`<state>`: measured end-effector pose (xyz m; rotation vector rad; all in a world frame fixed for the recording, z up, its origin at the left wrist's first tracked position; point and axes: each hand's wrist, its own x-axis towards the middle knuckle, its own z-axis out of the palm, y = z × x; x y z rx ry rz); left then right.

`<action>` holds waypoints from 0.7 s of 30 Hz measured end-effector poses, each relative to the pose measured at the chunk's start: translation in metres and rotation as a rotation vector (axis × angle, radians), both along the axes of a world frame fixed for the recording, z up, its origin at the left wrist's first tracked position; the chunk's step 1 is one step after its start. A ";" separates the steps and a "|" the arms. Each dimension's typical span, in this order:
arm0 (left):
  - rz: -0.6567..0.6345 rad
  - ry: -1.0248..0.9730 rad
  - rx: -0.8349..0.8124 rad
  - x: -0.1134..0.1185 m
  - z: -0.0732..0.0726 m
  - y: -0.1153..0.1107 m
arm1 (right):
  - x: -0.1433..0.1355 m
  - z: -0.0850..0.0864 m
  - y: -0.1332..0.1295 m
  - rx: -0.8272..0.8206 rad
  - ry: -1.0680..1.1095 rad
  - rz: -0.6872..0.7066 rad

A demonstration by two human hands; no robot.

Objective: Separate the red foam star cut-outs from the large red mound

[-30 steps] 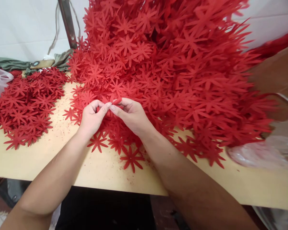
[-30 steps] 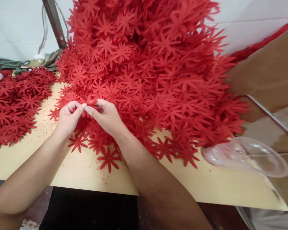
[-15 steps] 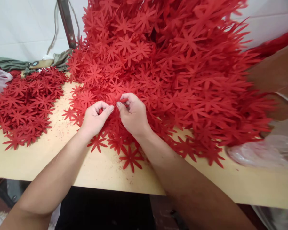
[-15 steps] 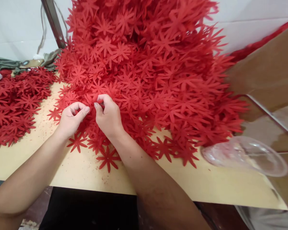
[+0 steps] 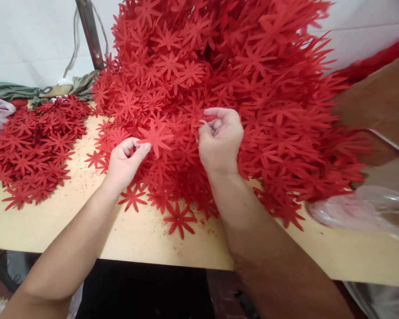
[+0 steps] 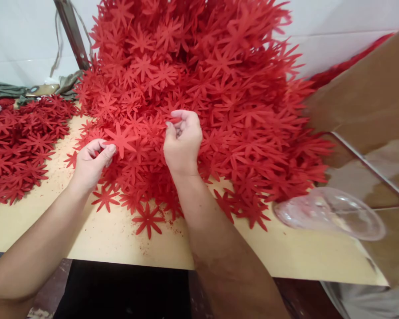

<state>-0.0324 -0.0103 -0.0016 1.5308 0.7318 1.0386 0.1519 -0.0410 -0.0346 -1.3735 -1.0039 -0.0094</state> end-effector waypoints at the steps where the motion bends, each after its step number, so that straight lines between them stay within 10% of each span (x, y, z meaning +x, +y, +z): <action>1: 0.021 0.005 -0.010 0.000 -0.001 0.002 | -0.002 0.001 0.000 0.005 0.045 0.052; 21: 0.060 0.088 0.073 0.003 -0.004 -0.004 | -0.060 0.024 -0.014 -0.127 0.427 0.532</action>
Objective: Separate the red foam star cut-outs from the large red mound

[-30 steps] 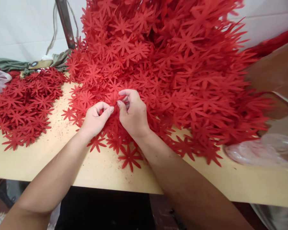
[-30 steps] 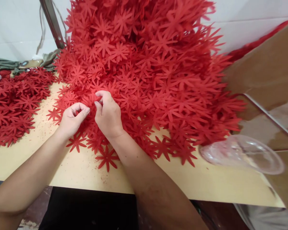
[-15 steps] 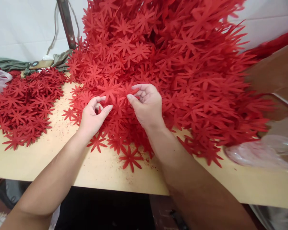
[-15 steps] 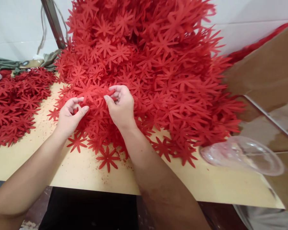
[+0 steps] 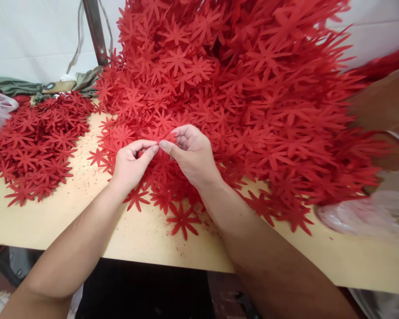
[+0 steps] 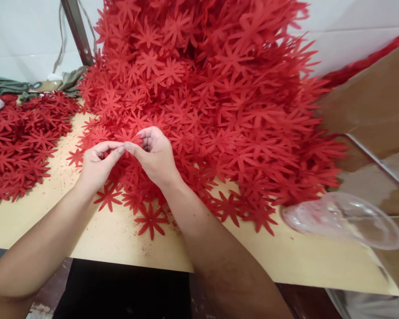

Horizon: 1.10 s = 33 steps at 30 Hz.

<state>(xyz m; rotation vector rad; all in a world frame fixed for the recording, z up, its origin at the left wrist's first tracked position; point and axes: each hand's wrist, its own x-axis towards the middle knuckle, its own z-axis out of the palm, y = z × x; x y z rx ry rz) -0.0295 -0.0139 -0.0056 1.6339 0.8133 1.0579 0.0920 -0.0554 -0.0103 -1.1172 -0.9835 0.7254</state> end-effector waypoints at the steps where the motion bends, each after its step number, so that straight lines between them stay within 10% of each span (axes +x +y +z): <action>1: 0.000 -0.007 -0.001 0.000 0.000 0.000 | 0.000 0.001 0.000 -0.002 0.009 0.017; 6: 0.143 -0.148 -0.101 -0.007 0.001 0.013 | 0.010 -0.001 0.001 0.024 -0.036 -0.023; 15: 0.164 -0.235 -0.216 -0.010 0.004 0.020 | 0.034 -0.009 0.000 0.148 -0.643 -0.582; 24: -0.039 -0.083 -0.163 -0.002 0.001 0.005 | -0.006 -0.006 -0.002 0.034 -0.199 0.131; 33: -0.088 -0.179 -0.324 -0.002 0.005 0.003 | 0.004 -0.004 -0.001 0.012 -0.170 -0.063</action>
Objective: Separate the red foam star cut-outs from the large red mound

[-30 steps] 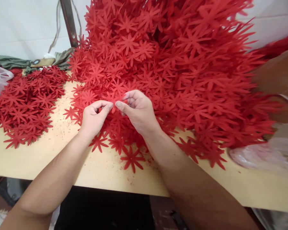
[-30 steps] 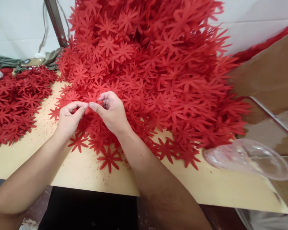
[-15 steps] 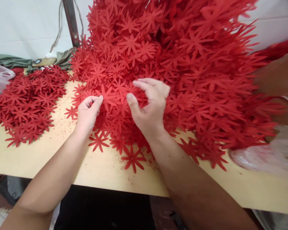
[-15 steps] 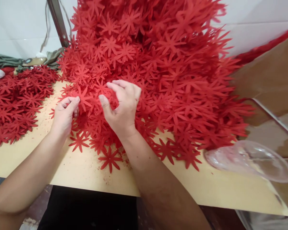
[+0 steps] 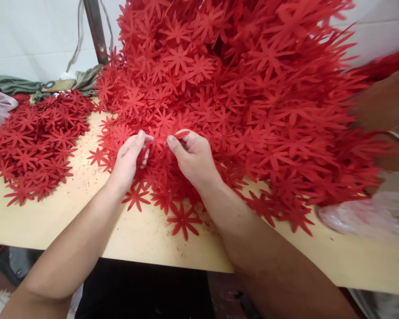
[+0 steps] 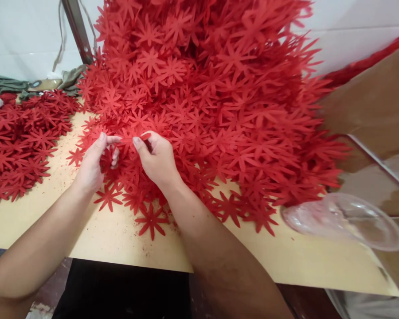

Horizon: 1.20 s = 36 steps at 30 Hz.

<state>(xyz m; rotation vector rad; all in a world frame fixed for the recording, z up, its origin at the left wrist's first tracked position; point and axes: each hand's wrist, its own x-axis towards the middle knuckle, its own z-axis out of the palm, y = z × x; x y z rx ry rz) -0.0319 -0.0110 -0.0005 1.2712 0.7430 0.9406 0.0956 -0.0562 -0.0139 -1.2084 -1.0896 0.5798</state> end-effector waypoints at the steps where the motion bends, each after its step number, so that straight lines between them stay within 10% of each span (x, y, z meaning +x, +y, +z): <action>1: -0.007 -0.017 -0.050 -0.001 0.003 0.000 | 0.001 0.001 -0.001 0.001 -0.027 -0.043; 8: -0.075 -0.047 -0.225 -0.002 0.006 0.001 | 0.008 -0.009 0.004 0.029 -0.258 -0.301; 13: -0.107 0.035 0.067 -0.004 0.003 0.001 | 0.008 -0.010 0.003 0.010 -0.418 -0.300; 19: -0.536 0.391 0.277 -0.020 0.022 0.001 | 0.016 -0.012 0.002 -0.044 -0.628 -0.447; 23: -0.259 0.297 0.362 -0.020 0.016 0.011 | 0.014 -0.005 -0.005 0.108 -0.819 -0.598; 26: -0.012 0.194 0.386 -0.017 0.007 0.023 | 0.002 0.010 -0.016 0.197 -0.860 -0.333; 32: 0.170 0.143 0.357 -0.015 -0.001 0.030 | -0.029 0.020 -0.031 -0.080 -0.878 0.729; 36: 0.211 0.104 0.335 -0.016 -0.002 0.029 | -0.048 0.009 -0.032 -0.269 -1.014 0.912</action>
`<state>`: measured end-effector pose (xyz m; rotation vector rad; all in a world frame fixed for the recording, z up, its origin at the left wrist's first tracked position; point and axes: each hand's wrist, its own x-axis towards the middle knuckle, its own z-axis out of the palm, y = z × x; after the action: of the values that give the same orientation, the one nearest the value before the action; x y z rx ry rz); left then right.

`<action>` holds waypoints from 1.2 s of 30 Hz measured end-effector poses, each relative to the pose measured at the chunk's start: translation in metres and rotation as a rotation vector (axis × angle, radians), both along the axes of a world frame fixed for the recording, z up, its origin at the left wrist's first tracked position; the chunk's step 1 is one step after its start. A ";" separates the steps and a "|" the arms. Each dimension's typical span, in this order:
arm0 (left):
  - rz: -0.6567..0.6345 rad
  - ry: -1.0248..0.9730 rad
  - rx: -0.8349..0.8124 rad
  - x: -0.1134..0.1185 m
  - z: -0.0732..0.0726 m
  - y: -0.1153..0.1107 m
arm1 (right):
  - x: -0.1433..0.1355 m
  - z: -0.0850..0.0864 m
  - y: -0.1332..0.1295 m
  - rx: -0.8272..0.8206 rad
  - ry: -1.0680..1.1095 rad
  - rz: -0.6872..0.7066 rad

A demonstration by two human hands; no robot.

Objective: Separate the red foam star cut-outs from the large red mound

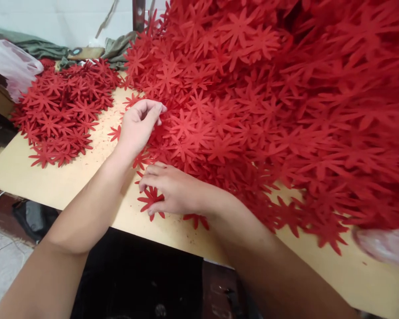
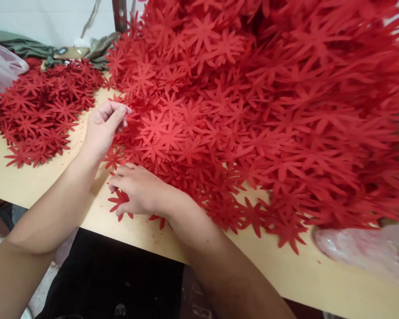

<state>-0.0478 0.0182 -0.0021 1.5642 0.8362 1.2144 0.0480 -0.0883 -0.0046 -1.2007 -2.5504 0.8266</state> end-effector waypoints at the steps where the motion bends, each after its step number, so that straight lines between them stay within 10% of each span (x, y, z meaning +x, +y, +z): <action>1: 0.006 -0.010 0.002 0.000 0.000 0.000 | -0.004 -0.002 0.000 -0.002 -0.018 -0.007; 5: 0.022 -0.042 0.014 -0.002 0.001 0.001 | -0.008 -0.005 0.003 0.041 0.098 -0.114; 10: -0.041 -0.044 0.029 -0.001 0.004 -0.006 | 0.018 -0.002 0.016 0.198 0.733 -0.491; 17: -0.278 0.026 -0.010 0.017 -0.011 -0.024 | 0.049 -0.010 0.032 -0.065 1.461 -0.844; 26: 0.034 0.176 0.148 0.025 -0.029 -0.024 | 0.031 -0.005 0.031 -0.251 1.553 -0.846; 36: 0.007 0.085 0.117 0.021 -0.021 -0.025 | 0.032 -0.015 0.029 0.106 1.116 -0.920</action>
<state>-0.0268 -0.0071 -0.0228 1.7193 0.8384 1.2272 0.0801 -0.0588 -0.0192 -1.1787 -0.9912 0.7537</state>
